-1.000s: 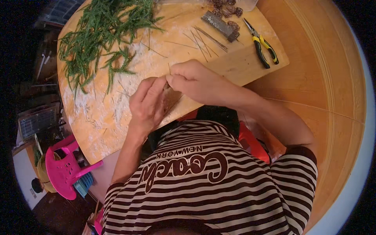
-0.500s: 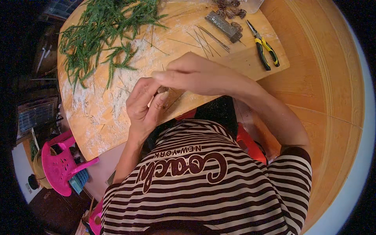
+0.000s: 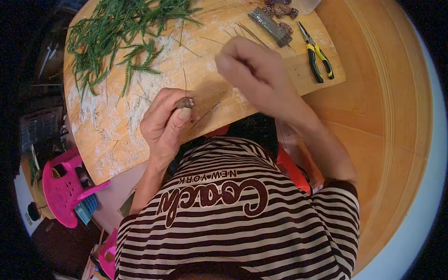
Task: Assembling artificial plant decorations by wiring pine cones onto green plastic branches and using pliers to secure them.
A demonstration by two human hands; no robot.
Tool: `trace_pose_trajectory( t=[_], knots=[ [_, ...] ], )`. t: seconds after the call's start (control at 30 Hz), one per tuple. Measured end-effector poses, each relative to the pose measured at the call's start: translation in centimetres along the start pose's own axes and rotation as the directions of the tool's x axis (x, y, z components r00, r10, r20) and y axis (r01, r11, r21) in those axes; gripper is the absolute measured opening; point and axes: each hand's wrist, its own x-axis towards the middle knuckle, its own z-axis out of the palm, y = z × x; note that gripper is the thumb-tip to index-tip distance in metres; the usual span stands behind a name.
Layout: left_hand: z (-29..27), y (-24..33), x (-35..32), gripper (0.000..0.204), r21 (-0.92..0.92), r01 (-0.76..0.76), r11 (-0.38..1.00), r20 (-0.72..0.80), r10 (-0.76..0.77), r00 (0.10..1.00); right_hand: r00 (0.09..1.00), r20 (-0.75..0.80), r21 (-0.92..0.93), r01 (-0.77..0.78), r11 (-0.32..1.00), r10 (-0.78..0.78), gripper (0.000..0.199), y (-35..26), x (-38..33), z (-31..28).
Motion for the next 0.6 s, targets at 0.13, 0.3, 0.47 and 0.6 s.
trace_pose_trajectory(
  t=[0.13, 0.3, 0.47, 0.6],
  knots=[
    [-0.2, -0.3, -0.3, 0.021, -0.136, 0.077, 0.988, -0.048, -0.084, 0.995, 0.988, -0.048, 0.054, 0.152, 0.987, -0.149, 0.015, 0.0, -2.0, 1.5],
    [-0.2, 0.2, -0.1, 0.024, -0.140, 0.017, 0.990, 0.041, -0.011, 0.999, 0.900, 0.204, -0.140, 0.417, 0.898, -0.386, 0.027, 0.4, -0.9, 1.4],
    [-0.1, 0.3, -0.9, 0.023, -0.120, 0.006, 0.993, 0.115, 0.008, 0.993, 0.871, 0.242, -0.232, 0.480, 0.846, -0.428, 0.022, 0.0, -1.5, 1.5],
    [0.4, 0.5, -1.5, 0.022, -0.045, -0.058, 0.997, 0.143, 0.064, 0.988, 0.862, 0.162, -0.259, 0.507, 0.822, -0.480, 0.015, 0.7, -2.6, 2.2]
  ],
)
